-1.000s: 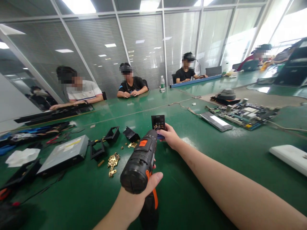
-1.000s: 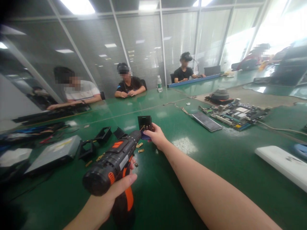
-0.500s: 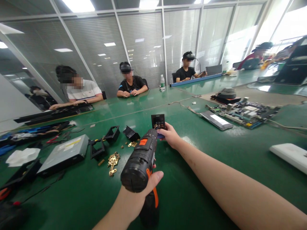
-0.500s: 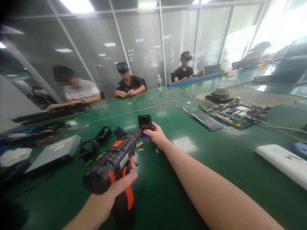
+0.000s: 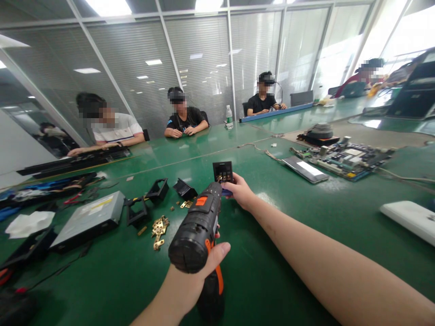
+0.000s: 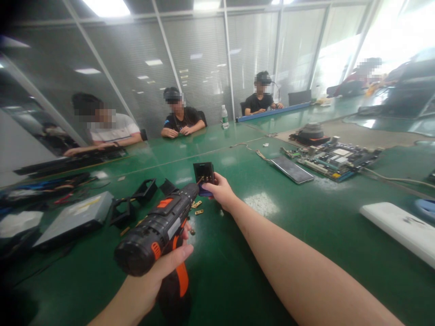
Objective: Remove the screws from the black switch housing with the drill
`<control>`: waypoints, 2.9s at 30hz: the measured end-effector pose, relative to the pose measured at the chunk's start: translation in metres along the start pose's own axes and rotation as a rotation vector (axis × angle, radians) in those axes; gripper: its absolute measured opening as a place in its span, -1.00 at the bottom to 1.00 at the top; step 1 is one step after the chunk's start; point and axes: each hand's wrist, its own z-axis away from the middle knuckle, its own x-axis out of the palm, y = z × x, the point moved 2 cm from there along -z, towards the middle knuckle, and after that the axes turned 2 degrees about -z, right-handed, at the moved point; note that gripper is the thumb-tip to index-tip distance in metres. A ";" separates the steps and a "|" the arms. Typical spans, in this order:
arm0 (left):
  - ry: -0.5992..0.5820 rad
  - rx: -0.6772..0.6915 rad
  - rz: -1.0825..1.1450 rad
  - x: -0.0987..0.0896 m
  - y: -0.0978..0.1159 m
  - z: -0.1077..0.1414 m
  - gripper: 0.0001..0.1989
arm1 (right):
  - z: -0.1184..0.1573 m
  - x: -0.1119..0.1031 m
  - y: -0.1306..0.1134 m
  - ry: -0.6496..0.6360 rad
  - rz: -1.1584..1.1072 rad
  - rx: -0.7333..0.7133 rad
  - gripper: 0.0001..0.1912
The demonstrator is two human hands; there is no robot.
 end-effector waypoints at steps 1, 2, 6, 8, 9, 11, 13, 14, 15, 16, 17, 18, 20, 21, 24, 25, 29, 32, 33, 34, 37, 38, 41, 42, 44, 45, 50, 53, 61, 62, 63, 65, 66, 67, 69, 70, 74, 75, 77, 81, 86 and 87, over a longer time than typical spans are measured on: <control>-0.003 -0.001 -0.001 0.000 0.000 0.000 -0.73 | 0.000 0.000 0.000 0.000 0.003 -0.002 -0.55; -0.003 -0.008 0.001 0.000 0.000 0.000 -0.72 | 0.000 0.000 0.000 0.000 0.005 -0.004 -0.55; 0.012 -0.042 0.002 -0.002 -0.006 -0.001 -0.65 | 0.001 -0.001 0.000 -0.005 0.004 -0.003 -0.55; 0.004 -0.035 -0.010 -0.002 -0.007 -0.001 -0.66 | 0.001 -0.001 0.000 -0.004 -0.005 -0.005 -0.54; -0.006 -0.028 -0.015 -0.002 -0.007 -0.002 -0.67 | 0.001 -0.001 -0.001 -0.003 -0.011 -0.009 -0.55; -0.012 -0.025 -0.018 -0.002 -0.006 -0.001 -0.67 | 0.001 -0.001 -0.002 -0.010 -0.024 -0.019 -0.55; -0.007 -0.014 -0.022 -0.002 -0.005 -0.001 -0.66 | 0.001 0.000 -0.002 -0.022 -0.034 -0.024 -0.56; -0.003 -0.006 -0.023 -0.002 -0.005 -0.001 -0.66 | 0.001 0.000 -0.001 -0.027 -0.038 -0.025 -0.56; 0.001 -0.005 -0.020 -0.002 -0.006 -0.001 -0.65 | 0.001 0.000 -0.001 -0.030 -0.042 -0.026 -0.55; 0.003 -0.012 -0.014 -0.002 -0.006 0.000 -0.64 | 0.001 0.000 0.000 -0.031 -0.045 -0.027 -0.55; 0.005 -0.024 -0.007 -0.002 -0.008 0.000 -0.62 | 0.001 0.000 0.000 -0.030 -0.047 -0.029 -0.55; 0.008 -0.040 0.001 -0.002 -0.009 0.000 -0.59 | 0.001 0.000 0.000 -0.028 -0.046 -0.030 -0.55; 0.012 -0.063 0.011 -0.003 -0.012 -0.001 -0.56 | 0.001 0.000 0.000 -0.023 -0.036 -0.034 -0.55; 0.012 -0.060 0.010 -0.003 -0.013 -0.001 -0.56 | 0.001 0.000 0.000 -0.021 -0.028 -0.035 -0.54; 0.006 -0.022 -0.011 -0.004 -0.014 -0.003 -0.61 | 0.002 0.000 -0.001 -0.023 -0.009 -0.035 -0.53; -0.006 -0.016 -0.018 -0.004 -0.014 -0.004 -0.61 | 0.002 0.000 -0.001 -0.023 -0.005 -0.033 -0.52; -0.022 -0.020 -0.024 -0.006 -0.014 -0.005 -0.57 | 0.003 0.001 -0.002 -0.016 -0.004 -0.023 -0.50; -0.004 -0.012 -0.028 -0.006 -0.012 -0.005 -0.60 | 0.003 0.001 -0.002 -0.013 -0.013 -0.022 -0.50; -0.015 -0.012 -0.029 -0.006 -0.012 -0.005 -0.62 | 0.003 0.002 -0.002 -0.011 -0.015 -0.023 -0.50; -0.023 -0.012 -0.027 -0.006 -0.012 -0.005 -0.62 | 0.003 0.002 -0.002 -0.010 -0.016 -0.024 -0.50; -0.012 0.002 -0.022 -0.005 -0.011 -0.005 -0.63 | 0.003 0.003 -0.003 -0.010 -0.018 -0.021 -0.50; -0.002 0.006 -0.021 -0.005 -0.011 -0.005 -0.63 | 0.004 0.004 -0.003 -0.014 -0.019 -0.020 -0.51; 0.000 0.010 -0.021 -0.005 -0.012 -0.004 -0.64 | 0.004 0.005 -0.004 -0.029 -0.019 -0.017 -0.52; -0.001 0.011 -0.018 -0.005 -0.012 -0.004 -0.64 | 0.004 0.006 -0.004 -0.031 -0.016 -0.018 -0.52; -0.006 0.018 -0.012 -0.004 -0.011 -0.004 -0.66 | 0.005 0.006 -0.005 -0.035 -0.010 -0.017 -0.53; -0.007 0.021 -0.008 -0.004 -0.011 -0.004 -0.67 | 0.005 0.006 -0.005 -0.036 -0.008 -0.017 -0.52; -0.007 0.018 0.006 -0.005 -0.014 -0.006 -0.66 | 0.005 0.006 -0.004 -0.043 -0.015 -0.014 -0.52; -0.033 -0.016 0.006 -0.008 -0.017 -0.007 -0.62 | 0.003 0.004 -0.002 -0.051 -0.050 0.000 -0.52; -0.035 -0.017 0.025 -0.009 -0.021 -0.008 -0.62 | 0.003 0.000 -0.001 -0.138 -0.251 0.129 -0.47; -0.032 -0.013 0.028 -0.009 -0.021 -0.008 -0.62 | 0.003 0.000 -0.001 -0.155 -0.266 0.137 -0.48; -0.027 -0.007 0.029 -0.009 -0.021 -0.008 -0.62 | 0.003 0.000 -0.001 -0.172 -0.279 0.143 -0.49; -0.023 -0.004 0.027 -0.009 -0.021 -0.009 -0.61 | 0.002 0.000 -0.001 -0.189 -0.310 0.149 -0.54; -0.022 -0.005 0.028 -0.010 -0.021 -0.009 -0.61 | 0.001 0.000 0.000 -0.188 -0.327 0.157 -0.56; -0.021 -0.007 0.029 -0.010 -0.021 -0.008 -0.60 | 0.000 0.000 0.001 -0.180 -0.343 0.174 -0.57; -0.022 -0.008 0.033 -0.010 -0.022 -0.008 -0.60 | -0.002 0.000 0.003 -0.158 -0.367 0.224 -0.58; -0.020 -0.005 0.035 -0.010 -0.022 -0.008 -0.61 | -0.002 0.000 0.003 -0.147 -0.373 0.250 -0.56; -0.034 -0.002 0.036 -0.009 -0.021 -0.008 -0.62 | -0.004 -0.001 0.002 -0.125 -0.377 0.283 -0.47; -0.034 -0.006 0.039 -0.009 -0.022 -0.008 -0.62 | -0.004 -0.001 0.002 -0.123 -0.377 0.283 -0.47; -0.034 -0.018 0.044 -0.009 -0.022 -0.008 -0.60 | -0.005 -0.001 0.002 -0.118 -0.377 0.292 -0.46; -0.031 -0.016 0.042 -0.009 -0.020 -0.009 -0.61 | -0.006 -0.001 0.005 -0.102 -0.375 0.322 -0.50; -0.041 0.008 0.037 -0.008 -0.016 -0.009 -0.66 | -0.004 -0.001 0.007 -0.114 -0.356 0.298 -0.62; -0.041 0.010 0.036 -0.008 -0.016 -0.009 -0.66 | -0.004 -0.001 0.006 -0.127 -0.350 0.288 -0.64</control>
